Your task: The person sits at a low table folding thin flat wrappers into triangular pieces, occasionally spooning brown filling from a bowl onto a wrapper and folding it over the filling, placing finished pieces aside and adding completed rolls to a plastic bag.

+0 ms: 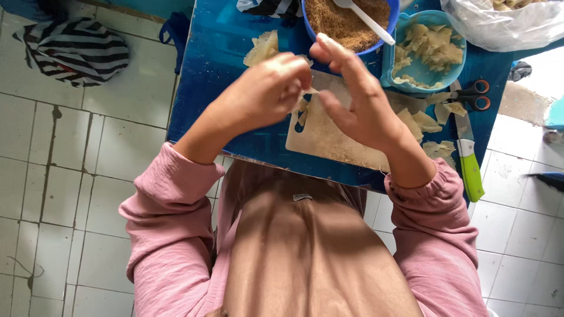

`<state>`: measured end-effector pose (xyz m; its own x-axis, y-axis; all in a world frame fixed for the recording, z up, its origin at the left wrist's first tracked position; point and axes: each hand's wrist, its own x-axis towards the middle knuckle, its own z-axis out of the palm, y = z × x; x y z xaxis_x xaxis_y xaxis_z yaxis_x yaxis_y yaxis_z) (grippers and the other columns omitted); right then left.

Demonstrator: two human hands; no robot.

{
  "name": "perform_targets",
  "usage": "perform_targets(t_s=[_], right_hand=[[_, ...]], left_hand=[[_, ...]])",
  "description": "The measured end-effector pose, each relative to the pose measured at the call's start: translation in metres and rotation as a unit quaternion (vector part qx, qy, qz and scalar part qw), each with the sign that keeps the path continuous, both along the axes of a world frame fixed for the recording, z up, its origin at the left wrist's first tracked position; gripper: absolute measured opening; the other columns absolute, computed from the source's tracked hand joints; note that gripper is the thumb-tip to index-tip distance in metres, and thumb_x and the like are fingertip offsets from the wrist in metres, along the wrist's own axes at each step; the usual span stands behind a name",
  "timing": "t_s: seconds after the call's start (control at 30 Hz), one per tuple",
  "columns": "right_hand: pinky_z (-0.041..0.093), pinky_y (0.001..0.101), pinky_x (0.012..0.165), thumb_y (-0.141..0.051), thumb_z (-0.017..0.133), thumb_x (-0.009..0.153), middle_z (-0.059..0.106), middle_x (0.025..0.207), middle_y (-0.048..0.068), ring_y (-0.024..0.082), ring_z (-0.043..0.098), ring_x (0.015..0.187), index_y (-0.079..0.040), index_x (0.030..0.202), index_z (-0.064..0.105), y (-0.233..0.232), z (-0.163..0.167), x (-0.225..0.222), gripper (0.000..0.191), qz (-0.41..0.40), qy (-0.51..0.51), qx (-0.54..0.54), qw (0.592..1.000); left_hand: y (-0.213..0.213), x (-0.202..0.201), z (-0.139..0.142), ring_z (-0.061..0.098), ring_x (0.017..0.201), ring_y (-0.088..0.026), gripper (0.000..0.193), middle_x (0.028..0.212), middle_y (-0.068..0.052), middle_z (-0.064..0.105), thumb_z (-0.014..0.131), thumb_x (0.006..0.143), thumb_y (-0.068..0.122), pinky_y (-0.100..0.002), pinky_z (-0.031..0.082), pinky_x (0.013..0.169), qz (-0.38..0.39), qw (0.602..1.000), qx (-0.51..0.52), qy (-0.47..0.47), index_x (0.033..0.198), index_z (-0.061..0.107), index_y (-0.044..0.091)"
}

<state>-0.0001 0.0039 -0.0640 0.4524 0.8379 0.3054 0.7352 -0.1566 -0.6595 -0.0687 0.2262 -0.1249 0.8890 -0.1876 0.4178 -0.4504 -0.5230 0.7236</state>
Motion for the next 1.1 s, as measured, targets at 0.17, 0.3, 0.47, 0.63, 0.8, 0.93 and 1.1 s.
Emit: perform_targets(t_s=[0.17,0.3,0.47,0.63,0.8,0.93,1.1], right_hand=[[0.054,0.0273,0.099,0.007,0.070,0.098,0.060,0.121,0.004,0.009,0.060,0.112,-0.005,0.161,0.036,-0.014,-0.027,-0.007,0.073,-0.016,0.345,0.049,0.937],[0.051,0.0217,0.081,0.010,0.071,0.095,0.065,0.104,0.004,0.007,0.061,0.093,-0.002,0.155,0.049,-0.040,-0.050,-0.011,0.065,-0.159,0.344,0.059,0.923],[0.054,0.0224,0.077,0.009,0.069,0.098,0.068,0.100,0.007,0.010,0.065,0.087,0.001,0.149,0.051,-0.054,-0.068,-0.016,0.055,-0.241,0.120,0.011,0.963],[0.050,0.0413,0.080,0.005,0.073,0.090,0.063,0.105,0.021,0.038,0.064,0.094,-0.001,0.117,0.061,-0.057,-0.067,-0.016,0.030,-0.230,-0.189,-0.105,0.949],[0.048,0.0451,0.084,0.003,0.069,0.100,0.066,0.107,0.016,0.037,0.063,0.095,-0.002,0.118,0.068,-0.058,-0.064,-0.017,0.019,-0.241,-0.192,-0.119,0.944],[0.049,0.0438,0.085,0.001,0.069,0.102,0.066,0.107,0.016,0.035,0.063,0.091,0.000,0.124,0.068,-0.056,-0.056,-0.019,0.023,-0.246,-0.144,-0.067,0.956],[0.053,0.0368,0.085,0.002,0.069,0.101,0.065,0.108,0.017,0.029,0.066,0.094,0.001,0.124,0.067,-0.043,-0.049,-0.022,0.023,-0.222,-0.109,-0.017,0.969]], left_hand=[[-0.023,-0.016,0.006,0.068,0.089,-0.023,0.032,0.102,-0.012,0.066,0.067,0.091,0.000,-0.035,0.056,0.076,-0.078,0.978,-0.165,0.098,0.121,0.055,0.003],[-0.049,-0.014,-0.019,0.066,0.085,-0.020,0.038,0.099,-0.010,0.062,0.067,0.092,0.001,-0.033,0.059,0.073,0.011,0.941,-0.280,0.190,0.128,0.056,0.005],[-0.098,-0.001,-0.048,0.069,0.093,-0.029,0.041,0.109,-0.015,0.065,0.067,0.090,-0.004,-0.036,0.057,0.084,0.109,0.976,-0.186,0.011,0.129,0.056,0.003],[-0.112,-0.004,-0.054,0.066,0.101,-0.036,0.025,0.109,-0.015,0.060,0.069,0.093,0.001,-0.043,0.056,0.082,0.206,0.978,0.013,0.000,0.116,0.059,0.006],[-0.053,-0.006,-0.055,0.065,0.101,-0.033,0.024,0.110,-0.011,0.062,0.070,0.091,0.002,-0.041,0.057,0.083,0.320,0.946,0.043,-0.016,0.113,0.065,0.009],[-0.013,-0.006,-0.055,0.063,0.098,-0.034,0.024,0.108,-0.013,0.062,0.077,0.086,0.007,-0.042,0.055,0.080,0.276,0.959,0.049,-0.038,0.109,0.070,0.006],[-0.014,-0.007,-0.045,0.065,0.103,-0.031,0.015,0.113,-0.011,0.064,0.075,0.091,0.003,-0.039,0.057,0.085,0.240,0.967,-0.016,-0.080,0.101,0.064,0.006]])
